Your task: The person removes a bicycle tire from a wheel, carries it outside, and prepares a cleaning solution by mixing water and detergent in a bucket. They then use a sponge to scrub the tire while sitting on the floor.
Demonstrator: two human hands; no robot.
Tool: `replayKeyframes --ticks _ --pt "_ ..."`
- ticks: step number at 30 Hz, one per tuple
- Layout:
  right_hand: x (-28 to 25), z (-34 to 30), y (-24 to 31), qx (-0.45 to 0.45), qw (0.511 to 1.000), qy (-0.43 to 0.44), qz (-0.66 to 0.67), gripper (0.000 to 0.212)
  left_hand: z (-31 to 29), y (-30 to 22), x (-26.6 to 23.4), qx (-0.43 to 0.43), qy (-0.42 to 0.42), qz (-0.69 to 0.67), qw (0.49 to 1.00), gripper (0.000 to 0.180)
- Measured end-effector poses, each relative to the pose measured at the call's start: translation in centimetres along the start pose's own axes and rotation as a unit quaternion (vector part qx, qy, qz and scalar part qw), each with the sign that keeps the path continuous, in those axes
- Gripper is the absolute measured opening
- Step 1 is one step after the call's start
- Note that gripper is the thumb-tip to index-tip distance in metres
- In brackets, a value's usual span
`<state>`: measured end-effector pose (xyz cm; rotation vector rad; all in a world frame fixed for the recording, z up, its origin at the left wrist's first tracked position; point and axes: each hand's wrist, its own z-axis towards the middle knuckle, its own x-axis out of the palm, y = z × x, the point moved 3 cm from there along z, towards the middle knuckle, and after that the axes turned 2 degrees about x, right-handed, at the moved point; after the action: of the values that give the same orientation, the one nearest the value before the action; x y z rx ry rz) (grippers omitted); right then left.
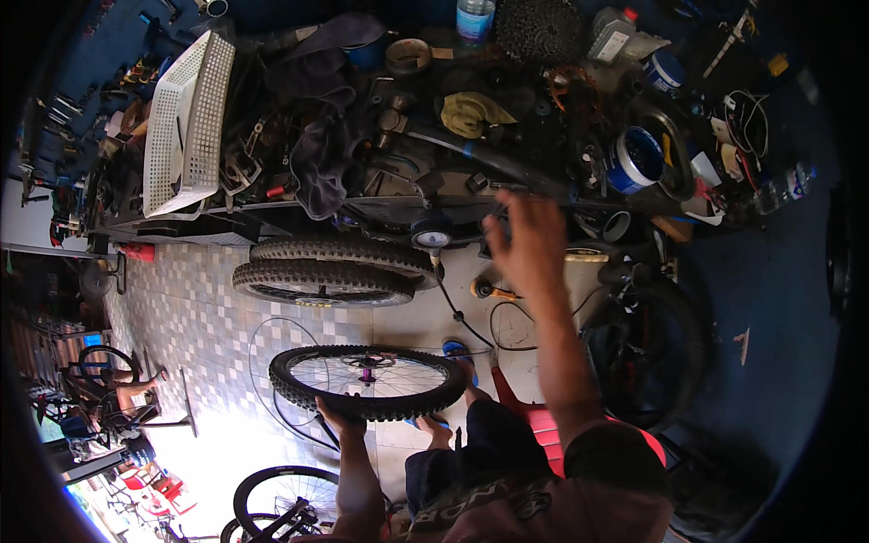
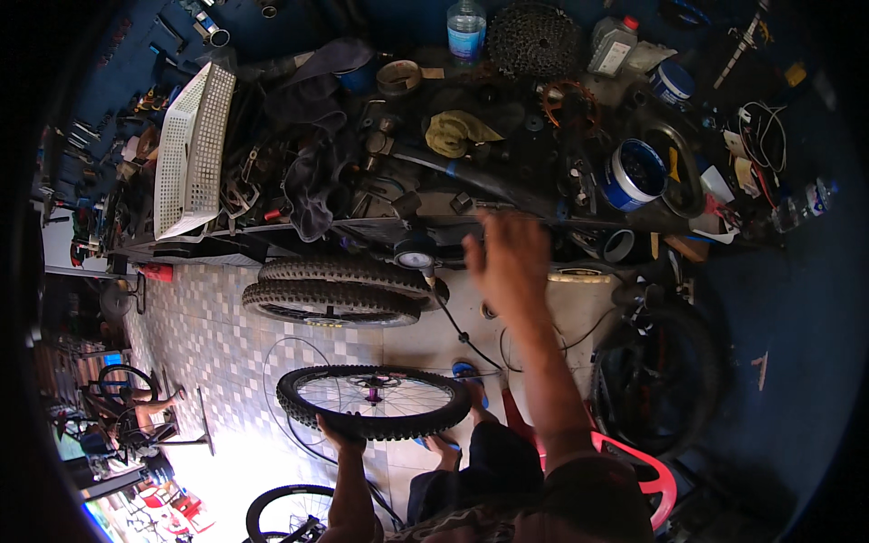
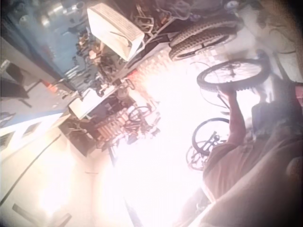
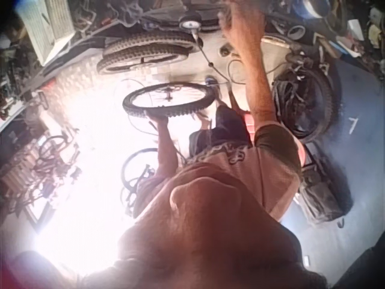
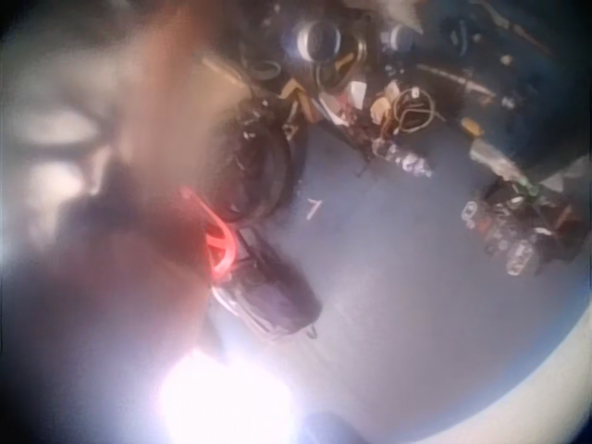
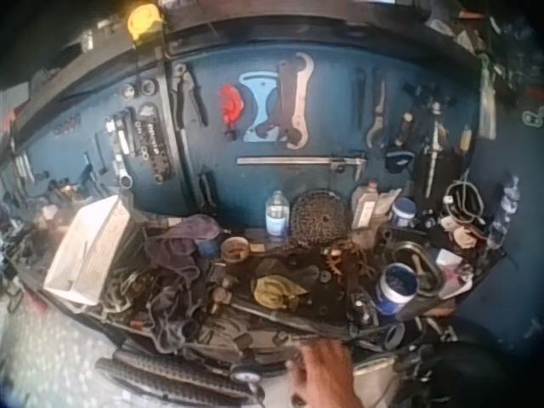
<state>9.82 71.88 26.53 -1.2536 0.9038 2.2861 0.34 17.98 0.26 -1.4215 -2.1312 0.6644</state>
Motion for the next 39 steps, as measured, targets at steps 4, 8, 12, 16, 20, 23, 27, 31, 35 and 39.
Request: replayKeyframes --ticks 4,8,12,16,20,23,27,31,35,39 --pt "-1.2 5.4 -3.7 -0.057 0.991 -0.024 -0.115 0.046 0.2 -0.6 0.5 0.005 0.01 -0.004 1.0 0.087" --pt "-0.1 7.8 -4.9 -0.068 0.986 0.065 -0.14 0.046 -0.4 -0.1 1.2 -0.016 0.015 -0.012 1.0 0.089" --pt "-0.8 7.9 -3.8 -0.029 0.994 0.067 -0.081 0.046 -1.1 0.0 1.6 0.007 0.027 -0.008 1.0 0.09" --pt "-1.1 8.0 -3.1 -0.008 0.998 0.027 -0.057 0.043 -1.0 -0.1 1.4 0.015 0.028 -0.004 0.999 0.09" --pt "0.3 9.7 -1.7 0.028 1.0 -0.009 0.0 0.044 -0.2 -0.3 0.6 -0.006 0.053 0.006 0.999 0.101" --pt "1.3 12.4 1.7 0.088 0.989 0.073 0.092 0.046 -0.4 -0.6 0.3 -0.011 0.049 0.012 0.999 0.106" --pt "5.6 16.0 5.3 0.076 0.971 0.152 0.166 0.05 -1.5 0.6 2.7 -0.014 0.046 0.021 0.999 0.1" --pt "8.0 18.6 8.8 0.051 0.963 0.206 0.166 0.043 -0.2 0.6 2.6 0.0 0.05 0.036 0.998 0.102" --pt "9.3 18.5 9.0 -0.027 0.977 0.139 0.16 0.038 1.0 0.8 1.5 -0.014 0.073 0.04 0.996 0.1" --pt "3.9 15.2 4.5 0.021 0.982 0.084 0.165 0.022 0.0 0.4 2.1 -0.002 0.061 0.03 0.998 0.097"
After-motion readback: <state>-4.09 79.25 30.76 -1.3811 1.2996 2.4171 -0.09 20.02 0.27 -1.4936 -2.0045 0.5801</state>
